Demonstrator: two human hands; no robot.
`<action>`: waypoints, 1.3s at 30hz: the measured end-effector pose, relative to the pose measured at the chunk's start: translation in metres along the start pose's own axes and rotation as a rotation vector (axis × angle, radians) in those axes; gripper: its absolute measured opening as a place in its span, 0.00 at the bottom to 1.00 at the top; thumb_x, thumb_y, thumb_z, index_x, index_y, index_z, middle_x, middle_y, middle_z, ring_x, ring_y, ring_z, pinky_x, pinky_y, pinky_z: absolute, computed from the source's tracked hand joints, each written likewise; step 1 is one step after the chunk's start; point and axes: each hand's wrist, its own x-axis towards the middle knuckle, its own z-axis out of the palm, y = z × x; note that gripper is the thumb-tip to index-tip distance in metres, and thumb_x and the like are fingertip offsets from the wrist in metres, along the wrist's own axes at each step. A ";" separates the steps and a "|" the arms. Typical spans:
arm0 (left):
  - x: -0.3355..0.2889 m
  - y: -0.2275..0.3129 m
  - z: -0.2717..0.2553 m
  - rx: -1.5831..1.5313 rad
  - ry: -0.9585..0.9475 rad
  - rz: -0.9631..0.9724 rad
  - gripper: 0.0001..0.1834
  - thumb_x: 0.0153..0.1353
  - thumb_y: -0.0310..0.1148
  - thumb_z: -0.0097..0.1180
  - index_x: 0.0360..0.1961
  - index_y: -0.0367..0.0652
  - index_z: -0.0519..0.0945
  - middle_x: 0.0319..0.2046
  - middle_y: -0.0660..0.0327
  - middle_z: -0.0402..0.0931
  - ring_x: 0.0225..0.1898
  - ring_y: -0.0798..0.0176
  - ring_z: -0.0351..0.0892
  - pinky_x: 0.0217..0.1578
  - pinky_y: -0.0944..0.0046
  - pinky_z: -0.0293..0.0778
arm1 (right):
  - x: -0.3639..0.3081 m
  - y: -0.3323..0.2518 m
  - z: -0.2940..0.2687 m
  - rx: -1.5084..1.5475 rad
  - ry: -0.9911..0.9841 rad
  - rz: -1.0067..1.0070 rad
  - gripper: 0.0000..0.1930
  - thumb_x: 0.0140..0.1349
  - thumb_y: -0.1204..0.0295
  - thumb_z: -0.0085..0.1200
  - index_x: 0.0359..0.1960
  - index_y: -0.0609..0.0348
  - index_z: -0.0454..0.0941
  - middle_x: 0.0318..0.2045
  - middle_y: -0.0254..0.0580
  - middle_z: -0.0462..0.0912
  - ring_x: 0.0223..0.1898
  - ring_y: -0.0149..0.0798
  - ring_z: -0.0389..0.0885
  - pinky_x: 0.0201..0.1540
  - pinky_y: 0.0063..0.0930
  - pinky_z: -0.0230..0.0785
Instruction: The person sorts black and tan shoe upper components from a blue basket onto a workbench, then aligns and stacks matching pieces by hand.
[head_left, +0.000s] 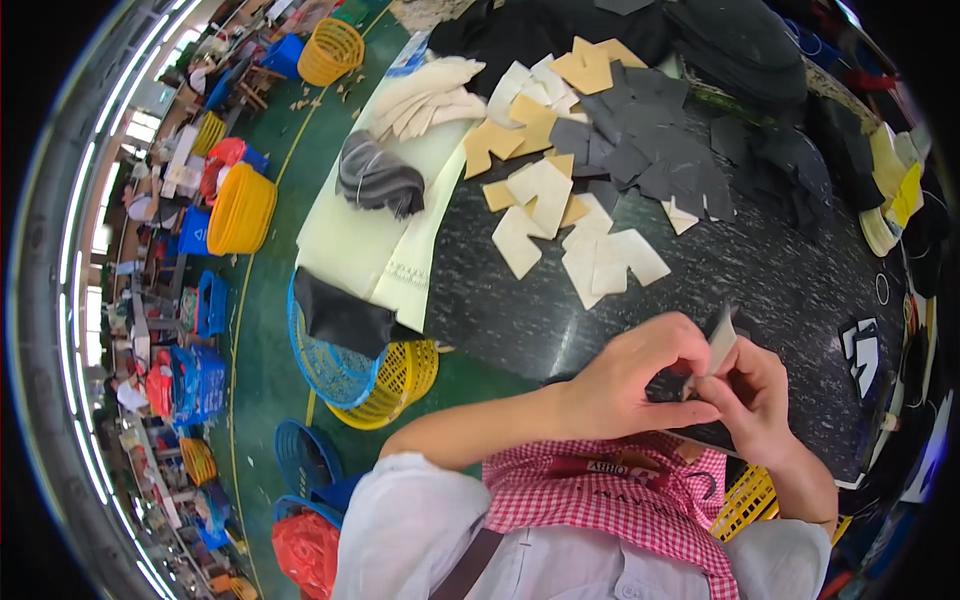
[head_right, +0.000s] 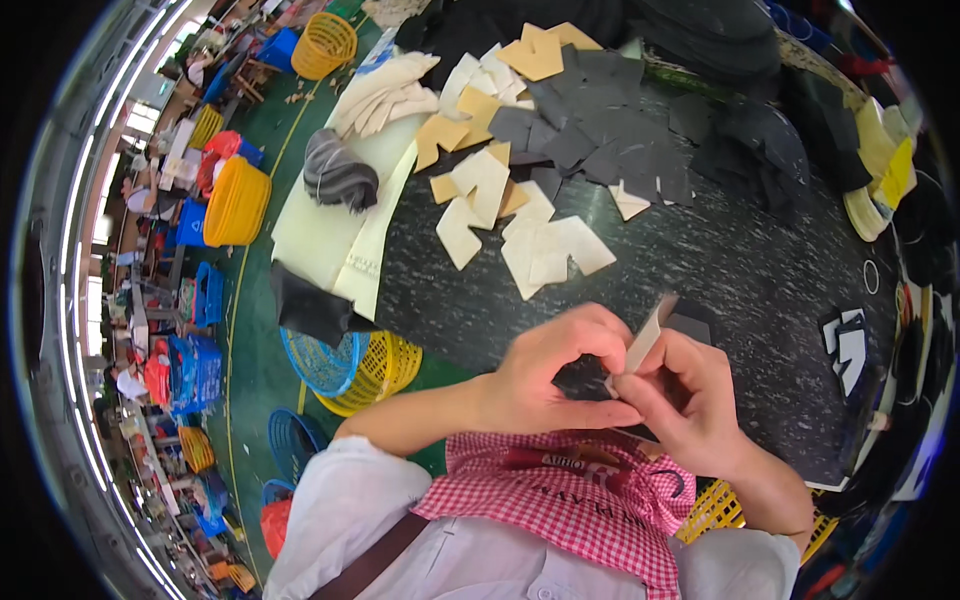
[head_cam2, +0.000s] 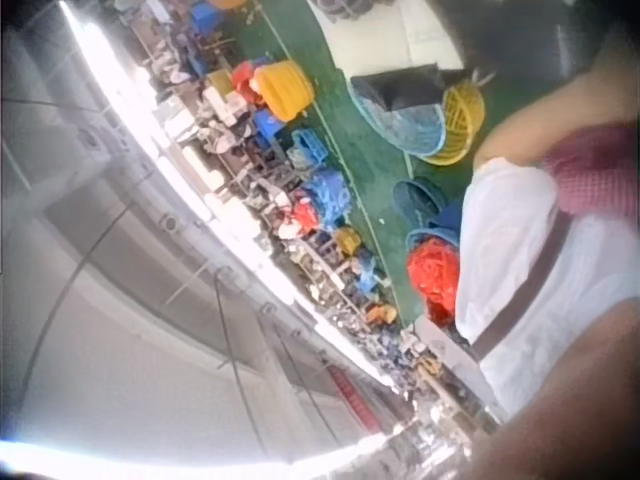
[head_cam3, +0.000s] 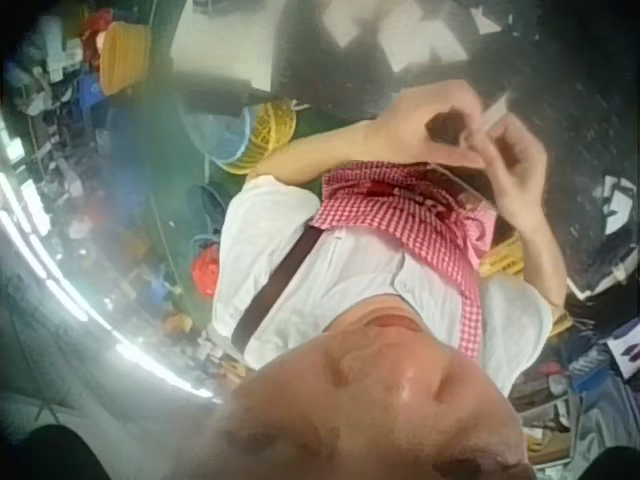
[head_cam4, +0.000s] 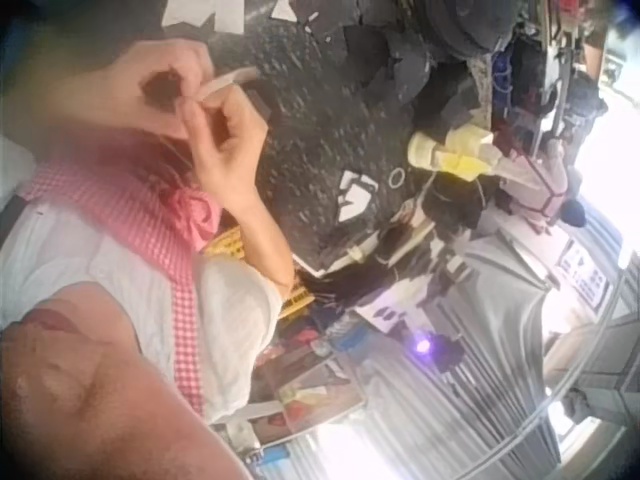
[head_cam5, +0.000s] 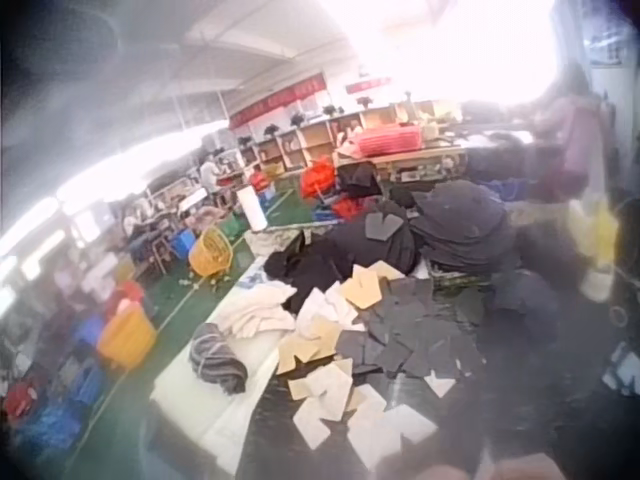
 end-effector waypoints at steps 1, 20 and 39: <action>-0.002 0.002 0.003 -0.140 0.011 -0.087 0.15 0.46 0.29 0.69 0.31 0.40 0.73 0.27 0.62 0.70 0.29 0.66 0.73 0.29 0.68 0.71 | -0.006 -0.008 0.002 -0.003 -0.016 0.002 0.07 0.57 0.75 0.57 0.29 0.65 0.72 0.23 0.34 0.76 0.21 0.23 0.72 0.23 0.21 0.62; -0.014 -0.013 -0.051 -0.468 0.003 -0.524 0.04 0.57 0.26 0.54 0.27 0.35 0.75 0.34 0.59 0.74 0.36 0.70 0.74 0.38 0.72 0.69 | -0.048 -0.002 -0.037 -0.407 -0.309 0.032 0.09 0.54 0.75 0.59 0.29 0.62 0.70 0.27 0.40 0.72 0.28 0.37 0.76 0.30 0.24 0.69; 0.010 -0.006 0.016 0.168 -0.107 -0.467 0.30 0.55 0.21 0.58 0.60 0.40 0.67 0.20 0.66 0.76 0.19 0.78 0.72 0.23 0.75 0.69 | -0.043 0.008 -0.028 -0.455 0.438 0.052 0.24 0.55 0.81 0.57 0.55 0.61 0.71 0.29 0.44 0.80 0.28 0.31 0.80 0.28 0.22 0.72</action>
